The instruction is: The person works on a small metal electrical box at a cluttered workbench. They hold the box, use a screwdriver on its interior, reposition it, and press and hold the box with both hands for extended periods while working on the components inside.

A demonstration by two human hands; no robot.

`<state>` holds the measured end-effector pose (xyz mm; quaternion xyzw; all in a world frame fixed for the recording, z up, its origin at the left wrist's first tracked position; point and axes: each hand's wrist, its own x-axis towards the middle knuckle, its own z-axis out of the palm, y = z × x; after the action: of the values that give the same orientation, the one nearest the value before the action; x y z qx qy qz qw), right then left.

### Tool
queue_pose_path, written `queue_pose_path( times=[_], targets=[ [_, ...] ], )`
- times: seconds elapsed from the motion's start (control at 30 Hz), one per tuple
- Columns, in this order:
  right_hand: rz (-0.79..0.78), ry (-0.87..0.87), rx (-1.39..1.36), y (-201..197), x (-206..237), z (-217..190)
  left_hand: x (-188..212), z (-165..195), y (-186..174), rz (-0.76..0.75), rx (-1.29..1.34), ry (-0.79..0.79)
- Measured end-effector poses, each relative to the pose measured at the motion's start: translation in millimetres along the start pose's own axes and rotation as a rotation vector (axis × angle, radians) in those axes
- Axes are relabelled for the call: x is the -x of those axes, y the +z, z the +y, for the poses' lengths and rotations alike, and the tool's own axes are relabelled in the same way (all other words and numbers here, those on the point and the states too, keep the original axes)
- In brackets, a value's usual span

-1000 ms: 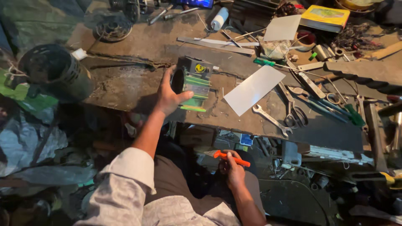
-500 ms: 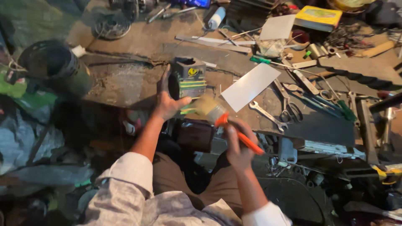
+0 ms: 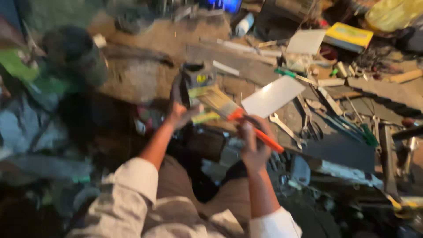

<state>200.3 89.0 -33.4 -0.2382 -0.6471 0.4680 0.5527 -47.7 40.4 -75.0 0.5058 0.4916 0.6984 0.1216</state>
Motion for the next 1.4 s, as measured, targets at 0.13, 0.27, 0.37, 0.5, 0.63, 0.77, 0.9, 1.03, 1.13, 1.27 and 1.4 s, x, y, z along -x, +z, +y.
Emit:
queue_pose_path(
  times=[0.13,0.27,0.37,0.5,0.63,0.77,0.9,1.03,1.13,1.27,1.4],
  targets=[
    [0.121,0.016,0.052,-10.7,-15.3,14.8,-1.2,-1.8,-8.0,-0.104,0.166,-0.128],
    [0.186,-0.149,0.259,-51.9,-50.1,33.7,-2.7,3.6,-25.5,-0.175,0.205,-0.362],
    [-0.049,-0.405,0.89,-83.3,-68.0,43.8,2.8,10.7,-37.8,-0.191,-0.402,-0.17],
    [-0.225,-0.257,1.258,-100.1,-75.4,55.4,6.3,13.8,-40.2,-0.231,-0.309,-0.27],
    [-0.284,-0.346,1.371,-105.9,-65.0,69.0,12.6,12.4,-32.6,-0.237,-0.404,-0.258],
    [-0.182,-0.287,1.235,-119.5,-47.4,81.7,22.6,13.3,-4.7,-0.096,0.141,-0.114],
    [-0.051,-0.216,1.167,-126.5,-38.0,92.1,27.6,16.6,33.3,0.291,-0.019,-0.257],
    [0.034,-0.191,1.115,-129.9,-34.5,92.9,11.4,16.4,40.5,0.411,-0.012,-0.215],
    [0.058,-0.216,1.104,-129.1,-35.7,92.6,-2.0,11.8,30.9,0.436,-0.105,-0.252],
    [0.081,-0.212,1.106,-125.7,-33.3,91.7,-16.9,0.6,38.5,0.384,0.029,-0.231],
    [0.078,-0.196,1.126,-122.7,-33.3,89.3,-33.1,-4.2,52.7,0.206,-0.053,-0.482]
  ],
)
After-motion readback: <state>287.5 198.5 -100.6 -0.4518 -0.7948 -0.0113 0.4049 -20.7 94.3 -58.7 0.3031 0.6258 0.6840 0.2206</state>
